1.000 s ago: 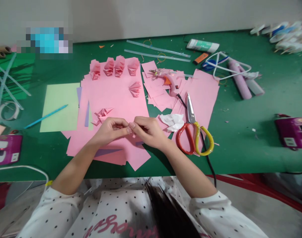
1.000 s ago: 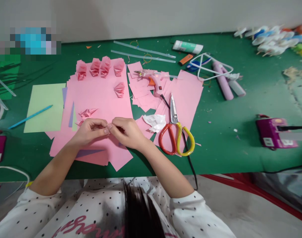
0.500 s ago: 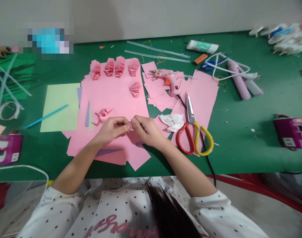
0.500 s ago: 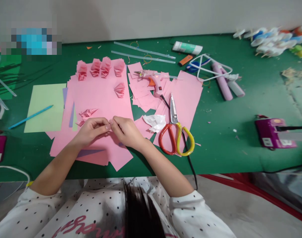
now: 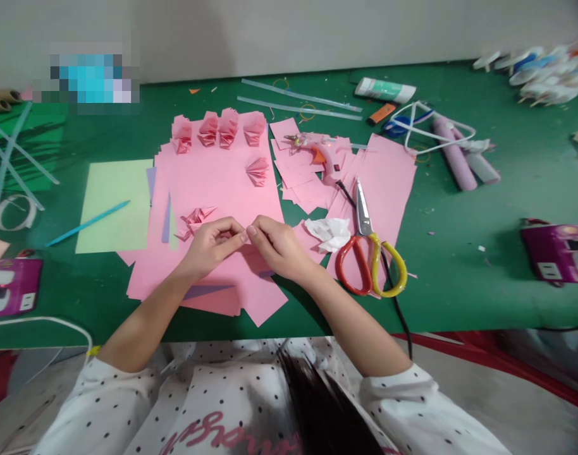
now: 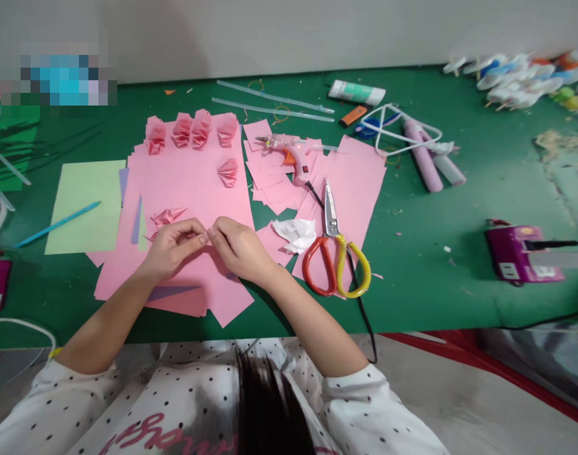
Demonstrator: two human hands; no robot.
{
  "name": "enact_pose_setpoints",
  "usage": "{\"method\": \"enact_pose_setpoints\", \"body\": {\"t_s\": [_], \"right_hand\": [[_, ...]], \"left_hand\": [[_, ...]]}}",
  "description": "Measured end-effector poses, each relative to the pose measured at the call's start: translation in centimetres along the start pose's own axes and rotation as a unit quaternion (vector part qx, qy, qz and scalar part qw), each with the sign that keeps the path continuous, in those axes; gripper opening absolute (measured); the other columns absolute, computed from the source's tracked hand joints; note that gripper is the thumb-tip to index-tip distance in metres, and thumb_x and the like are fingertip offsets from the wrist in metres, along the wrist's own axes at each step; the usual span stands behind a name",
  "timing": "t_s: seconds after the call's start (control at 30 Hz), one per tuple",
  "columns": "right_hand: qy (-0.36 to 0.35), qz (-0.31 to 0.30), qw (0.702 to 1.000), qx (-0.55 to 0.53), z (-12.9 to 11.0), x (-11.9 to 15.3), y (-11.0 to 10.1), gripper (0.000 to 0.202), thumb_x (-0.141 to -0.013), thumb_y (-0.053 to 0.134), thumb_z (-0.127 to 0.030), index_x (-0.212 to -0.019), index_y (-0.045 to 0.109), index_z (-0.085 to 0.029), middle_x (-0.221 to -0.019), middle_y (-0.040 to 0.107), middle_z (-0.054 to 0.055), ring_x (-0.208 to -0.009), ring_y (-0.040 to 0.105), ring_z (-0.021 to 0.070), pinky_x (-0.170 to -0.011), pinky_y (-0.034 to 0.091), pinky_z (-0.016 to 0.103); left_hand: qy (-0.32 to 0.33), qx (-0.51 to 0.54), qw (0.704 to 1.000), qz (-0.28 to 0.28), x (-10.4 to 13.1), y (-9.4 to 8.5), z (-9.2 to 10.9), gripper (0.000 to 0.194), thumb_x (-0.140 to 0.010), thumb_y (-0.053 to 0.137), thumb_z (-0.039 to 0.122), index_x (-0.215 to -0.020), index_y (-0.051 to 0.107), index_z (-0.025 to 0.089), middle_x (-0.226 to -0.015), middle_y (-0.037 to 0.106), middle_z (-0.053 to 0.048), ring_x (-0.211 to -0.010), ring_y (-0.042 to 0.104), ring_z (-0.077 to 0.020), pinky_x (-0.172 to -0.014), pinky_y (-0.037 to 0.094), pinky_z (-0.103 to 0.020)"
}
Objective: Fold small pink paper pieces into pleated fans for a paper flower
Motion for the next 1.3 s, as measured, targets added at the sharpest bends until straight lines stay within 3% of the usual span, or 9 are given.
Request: {"method": "enact_pose_setpoints", "body": {"t_s": [0.17, 0.4, 0.7, 1.07, 1.3], "right_hand": [[-0.002, 0.042, 0.999, 0.025, 0.1, 0.0, -0.9, 0.033, -0.107, 0.041, -0.039, -0.078, 0.042, -0.024, -0.070, 0.051, -0.001, -0.060, 0.046, 0.0146, -0.060, 0.036, 0.030], [0.059, 0.097, 0.986, 0.123, 2.4, 0.1, -1.5, 0.034, -0.106, 0.044, -0.037, -0.074, 0.040, -0.025, -0.068, 0.052, 0.000, -0.063, 0.047, 0.0172, -0.062, 0.032, 0.032], [0.141, 0.083, 0.955, 0.248, 3.1, 0.2, -1.7, 0.030, -0.096, 0.060, -0.037, -0.072, 0.053, -0.022, -0.074, 0.063, 0.004, -0.067, 0.056, 0.0190, -0.061, 0.032, 0.031], [0.085, 0.132, 0.962, 0.222, 2.5, -0.3, -2.5, 0.013, -0.096, 0.057, -0.030, -0.092, 0.066, -0.021, -0.095, 0.075, 0.011, -0.085, 0.064, 0.0265, -0.082, 0.050, 0.040], [0.069, 0.147, 0.938, 0.307, 3.2, -3.7, -2.3, 0.025, -0.095, 0.063, -0.031, -0.114, 0.064, -0.016, -0.114, 0.072, 0.019, -0.107, 0.063, 0.0363, -0.095, 0.052, 0.052]], "left_hand": [[-0.005, 0.004, 1.000, 0.022, 0.0, 0.0, -0.1, 0.035, -0.088, 0.076, 0.050, -0.079, 0.068, 0.018, -0.074, 0.065, -0.001, -0.067, 0.056, -0.0123, -0.063, 0.048, -0.026], [0.025, -0.051, 0.995, 0.084, 0.0, -1.1, -0.5, 0.024, -0.095, 0.065, 0.035, -0.078, 0.064, 0.018, -0.072, 0.063, 0.000, -0.065, 0.056, -0.0118, -0.061, 0.046, -0.027], [0.007, -0.125, 0.989, 0.080, 0.2, -0.6, -0.5, 0.019, -0.094, 0.060, 0.030, -0.081, 0.066, 0.018, -0.082, 0.071, -0.004, -0.080, 0.065, -0.0166, -0.074, 0.050, -0.030], [0.062, -0.131, 0.985, 0.092, -0.3, -0.8, -0.6, 0.022, -0.093, 0.061, 0.031, -0.075, 0.064, 0.018, -0.077, 0.068, -0.003, -0.075, 0.062, -0.0167, -0.072, 0.048, -0.031], [0.064, -0.138, 0.985, 0.080, -0.4, -0.7, -0.8, 0.017, -0.089, 0.060, 0.024, -0.074, 0.064, 0.017, -0.076, 0.068, -0.002, -0.073, 0.061, -0.0159, -0.069, 0.045, -0.030]]}}
Point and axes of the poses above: each hand's wrist, its own x-axis away from the middle knuckle, its own y-axis out of the palm, z = x × y, the point moved 7 cm from there along -x, towards the middle knuckle
